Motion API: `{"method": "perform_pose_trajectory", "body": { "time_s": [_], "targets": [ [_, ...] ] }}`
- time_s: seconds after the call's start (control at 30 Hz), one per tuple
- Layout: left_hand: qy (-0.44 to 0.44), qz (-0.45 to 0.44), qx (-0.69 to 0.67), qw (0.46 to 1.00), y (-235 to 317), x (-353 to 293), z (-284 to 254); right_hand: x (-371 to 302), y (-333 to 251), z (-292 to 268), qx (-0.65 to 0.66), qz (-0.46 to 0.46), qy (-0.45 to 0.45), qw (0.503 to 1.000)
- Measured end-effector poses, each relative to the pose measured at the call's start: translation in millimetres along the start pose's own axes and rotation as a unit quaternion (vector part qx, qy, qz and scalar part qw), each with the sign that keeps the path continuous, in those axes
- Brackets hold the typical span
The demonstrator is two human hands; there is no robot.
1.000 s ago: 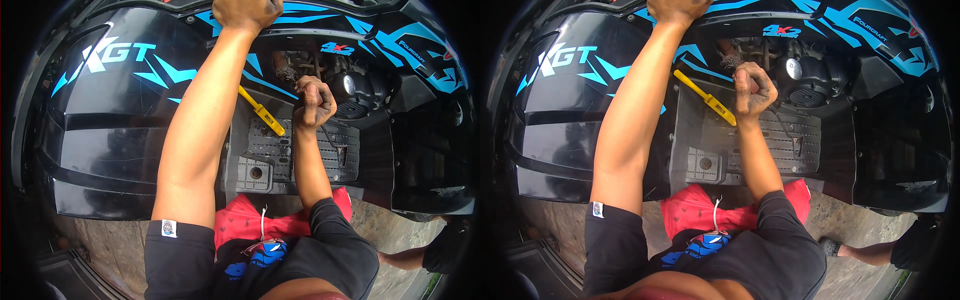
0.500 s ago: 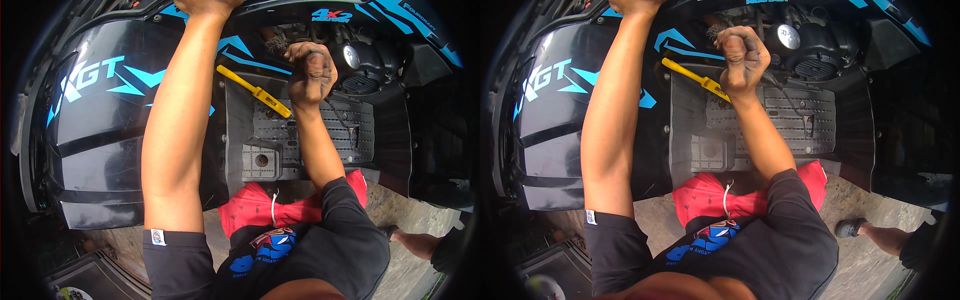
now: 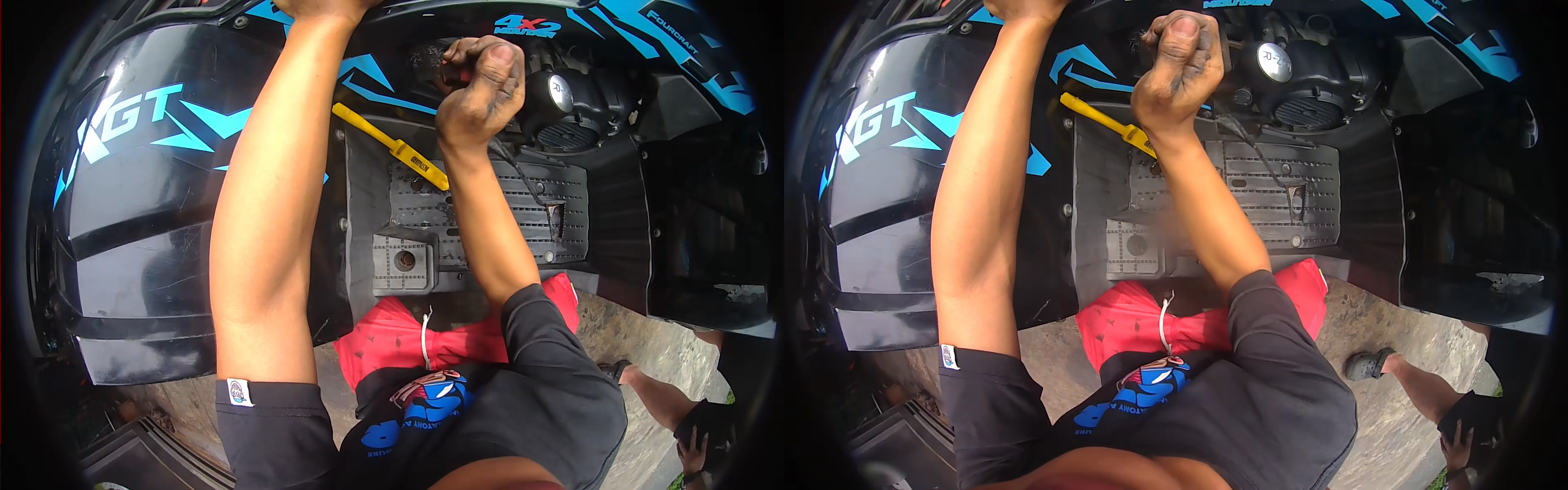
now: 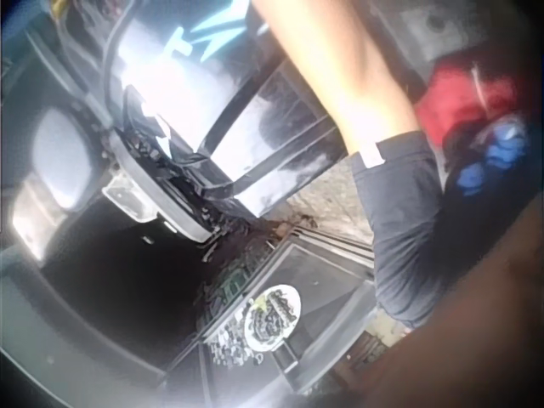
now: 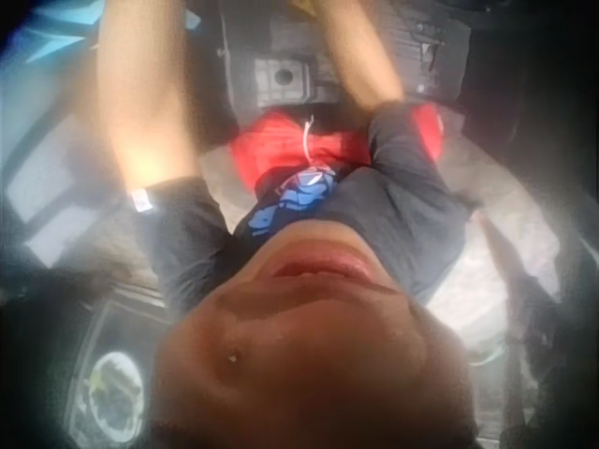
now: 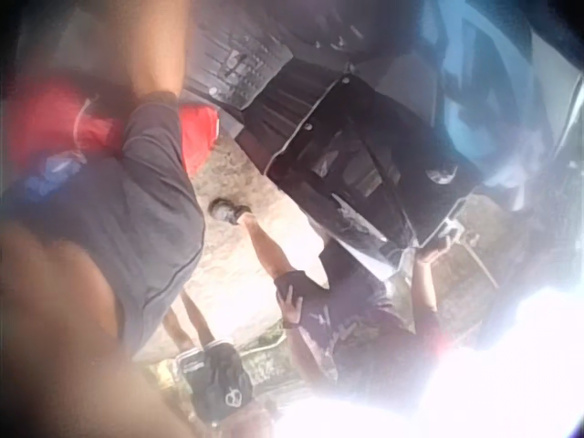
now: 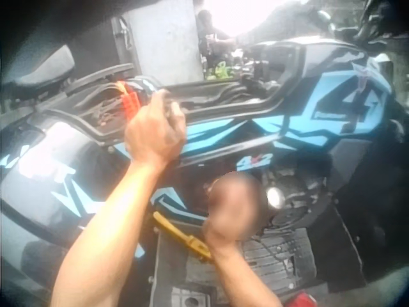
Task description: The person cleans and scrapes parts of an all-terrain vehicle using a wire brush and a screwdriver, while another person assists by holding a bottle.
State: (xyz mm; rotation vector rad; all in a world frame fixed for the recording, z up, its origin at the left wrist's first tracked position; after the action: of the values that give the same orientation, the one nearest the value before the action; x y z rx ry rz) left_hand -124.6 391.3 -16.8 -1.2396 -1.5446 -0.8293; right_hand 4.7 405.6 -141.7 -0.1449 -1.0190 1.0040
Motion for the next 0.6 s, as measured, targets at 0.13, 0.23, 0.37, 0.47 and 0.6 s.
{"method": "perform_pose_trajectory", "body": {
  "time_s": [0.13, 0.23, 0.37, 0.47, 0.6],
  "targets": [
    [0.0, -0.001, 0.001, 1.0, -2.4, -4.7, 1.0, 0.8, 7.8, 17.2, -0.022, -0.055, -0.037, 0.998],
    [-0.01, -0.015, -0.018, 1.0, 0.5, -3.6, 1.7, -2.1, 13.3, 11.0, -0.087, -0.076, -0.064, 0.991],
    [-0.016, -0.017, -0.004, 1.0, -5.2, -6.5, 0.3, -17.1, 10.1, 6.5, -0.091, -0.053, -0.036, 0.994],
    [-0.012, -0.011, 0.003, 1.0, 0.5, -4.7, 0.6, -6.6, -21.9, -5.4, -0.015, -0.11, -0.058, 0.992],
    [0.0, -0.001, 0.003, 1.0, 1.3, -3.6, 1.6, 3.9, -75.3, -21.7, -0.033, -0.169, -0.159, 0.972]
  ]
}}
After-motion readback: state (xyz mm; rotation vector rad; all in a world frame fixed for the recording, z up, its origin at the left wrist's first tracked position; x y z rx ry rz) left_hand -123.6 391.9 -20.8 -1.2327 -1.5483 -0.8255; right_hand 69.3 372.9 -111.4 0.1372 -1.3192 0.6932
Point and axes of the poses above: each hand's wrist, its own x-axis towards the middle knuckle, its own z-axis out of the palm, y = z × x, the point moved 3 cm from there along x, towards the middle knuckle, and after that the axes turned 5 degrees about z, right-handed, at the moved point
